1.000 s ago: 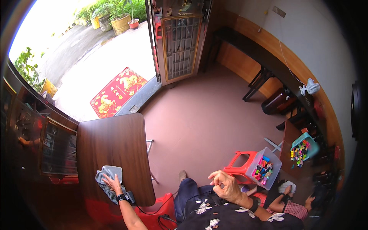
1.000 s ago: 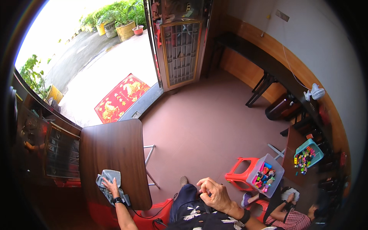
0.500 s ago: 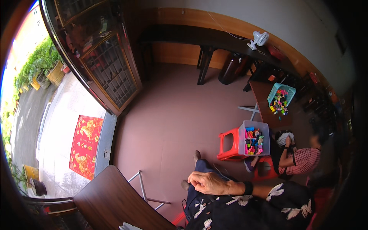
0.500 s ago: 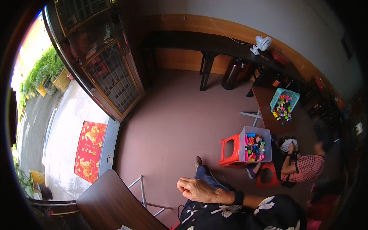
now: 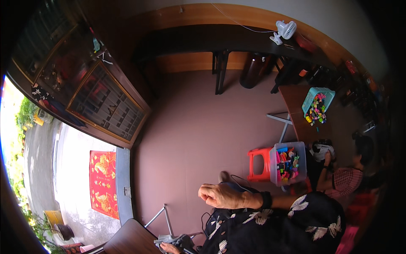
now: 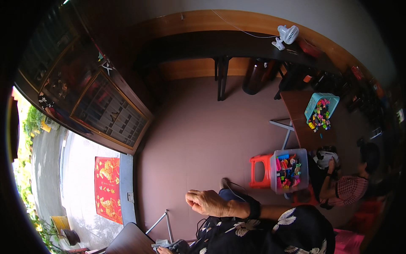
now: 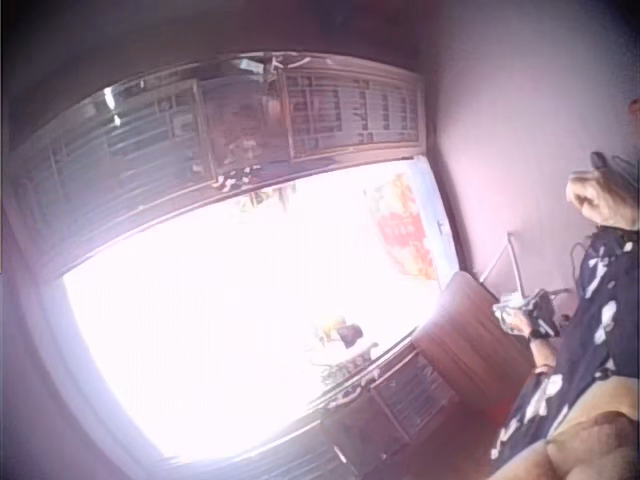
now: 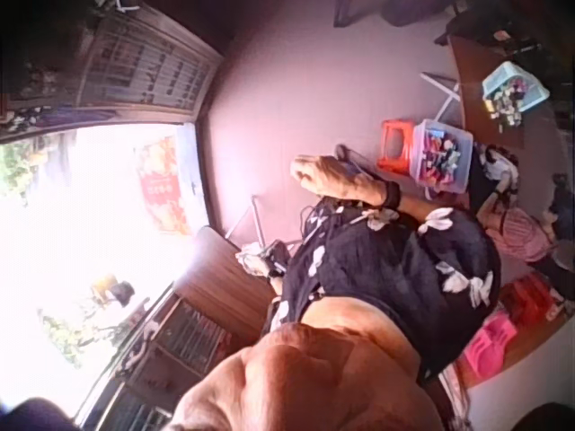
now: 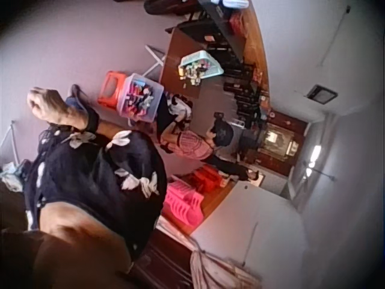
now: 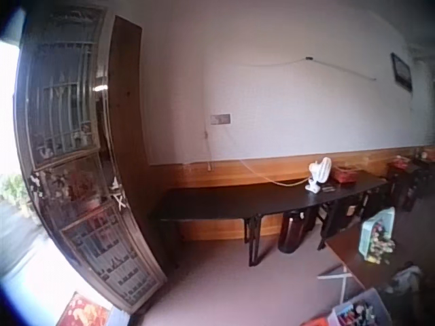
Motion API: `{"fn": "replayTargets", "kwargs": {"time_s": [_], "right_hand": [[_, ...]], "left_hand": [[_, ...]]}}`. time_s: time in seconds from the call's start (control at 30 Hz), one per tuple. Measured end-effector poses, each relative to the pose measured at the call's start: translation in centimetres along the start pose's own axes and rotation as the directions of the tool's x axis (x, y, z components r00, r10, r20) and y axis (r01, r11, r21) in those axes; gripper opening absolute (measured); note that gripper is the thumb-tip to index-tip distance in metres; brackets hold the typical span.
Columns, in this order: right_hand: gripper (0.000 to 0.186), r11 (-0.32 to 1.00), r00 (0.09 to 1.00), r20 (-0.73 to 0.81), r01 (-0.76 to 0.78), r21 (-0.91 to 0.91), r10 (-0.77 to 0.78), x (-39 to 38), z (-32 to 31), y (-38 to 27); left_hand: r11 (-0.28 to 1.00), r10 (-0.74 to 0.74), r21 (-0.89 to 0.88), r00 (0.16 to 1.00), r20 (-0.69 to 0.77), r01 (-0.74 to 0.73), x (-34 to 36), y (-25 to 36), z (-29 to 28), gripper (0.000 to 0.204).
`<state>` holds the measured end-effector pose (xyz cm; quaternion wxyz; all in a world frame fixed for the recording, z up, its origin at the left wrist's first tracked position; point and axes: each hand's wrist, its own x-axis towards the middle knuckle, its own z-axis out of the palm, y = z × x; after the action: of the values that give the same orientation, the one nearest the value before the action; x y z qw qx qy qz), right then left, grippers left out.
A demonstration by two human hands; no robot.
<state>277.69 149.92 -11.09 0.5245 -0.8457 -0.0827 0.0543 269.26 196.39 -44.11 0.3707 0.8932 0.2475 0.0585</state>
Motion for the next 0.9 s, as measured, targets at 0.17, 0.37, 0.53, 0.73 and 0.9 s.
{"fn": "replayTargets", "kwargs": {"time_s": [0.17, 0.37, 0.53, 0.73, 0.9], "right_hand": [[0.011, 0.999, 0.995, -0.095, -0.017, -0.033, 0.013, 4.0, -6.5, 2.7], [0.011, 0.994, 0.965, -0.247, -0.102, -0.034, 0.091, 7.8, -13.2, 4.9], [0.018, 0.984, 0.934, -0.315, -0.177, 0.003, 0.169, 13.9, -16.0, 7.3], [0.036, 0.967, 0.814, -0.541, -0.254, -0.004, 0.211, 20.5, -18.6, 12.2], [0.062, 0.929, 0.728, -0.651, -0.358, -0.094, 0.214, 25.4, -18.2, 17.6]], "left_hand": [[0.975, -0.003, -0.216, 0.980, 0.198, 0.046, 3.5, 5.7, 7.6, 0.044], [0.825, 0.203, -0.565, 0.926, 0.318, 0.013, 10.6, 37.0, 10.8, 0.054], [0.716, 0.366, -0.692, 0.797, 0.481, 0.089, 17.6, 48.7, 15.0, 0.056], [0.631, 0.497, -0.706, 0.530, 0.687, 0.322, 19.5, 65.1, 22.4, 0.048], [0.692, 0.699, -0.707, 0.112, 0.706, 0.143, 20.5, 72.0, 25.2, 0.042]]}}
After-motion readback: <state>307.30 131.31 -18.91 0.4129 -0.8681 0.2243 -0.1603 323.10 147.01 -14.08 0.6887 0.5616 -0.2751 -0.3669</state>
